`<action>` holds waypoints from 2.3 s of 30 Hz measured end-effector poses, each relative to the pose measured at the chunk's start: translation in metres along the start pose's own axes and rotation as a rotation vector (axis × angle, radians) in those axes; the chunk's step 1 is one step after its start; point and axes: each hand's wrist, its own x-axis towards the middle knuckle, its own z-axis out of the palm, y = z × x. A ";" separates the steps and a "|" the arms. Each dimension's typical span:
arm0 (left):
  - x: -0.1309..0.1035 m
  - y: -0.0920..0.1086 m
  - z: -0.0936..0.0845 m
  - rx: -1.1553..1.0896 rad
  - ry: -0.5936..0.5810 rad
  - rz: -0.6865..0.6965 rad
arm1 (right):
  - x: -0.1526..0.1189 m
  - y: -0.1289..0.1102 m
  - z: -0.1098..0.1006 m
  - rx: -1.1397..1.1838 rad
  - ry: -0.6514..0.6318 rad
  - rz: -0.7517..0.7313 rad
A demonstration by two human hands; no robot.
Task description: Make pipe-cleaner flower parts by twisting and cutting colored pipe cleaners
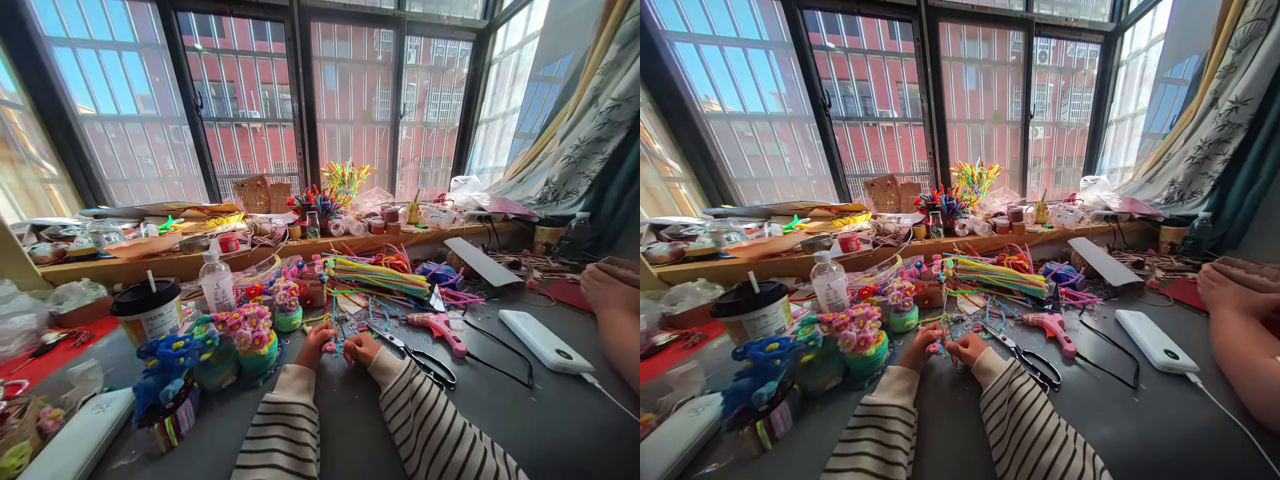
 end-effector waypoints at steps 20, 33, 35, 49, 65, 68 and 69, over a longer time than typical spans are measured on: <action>0.002 -0.004 -0.001 0.079 0.025 0.003 | -0.001 -0.007 0.004 -0.028 0.100 0.035; 0.000 -0.001 -0.001 0.023 -0.026 0.009 | 0.000 -0.003 0.005 0.002 0.121 0.044; 0.001 -0.003 -0.001 -0.002 -0.023 0.007 | -0.001 -0.002 0.005 0.017 0.060 0.016; 0.001 -0.001 0.003 0.045 0.022 -0.041 | 0.001 -0.002 0.000 -0.037 0.152 0.044; 0.002 -0.004 0.001 0.076 0.032 -0.062 | 0.001 0.000 -0.001 -0.058 0.233 0.033; 0.001 -0.001 0.003 0.040 0.041 -0.062 | 0.001 -0.002 -0.004 -0.031 0.262 0.035; 0.000 0.000 0.004 0.029 0.039 -0.061 | 0.001 -0.003 -0.005 -0.024 0.273 0.036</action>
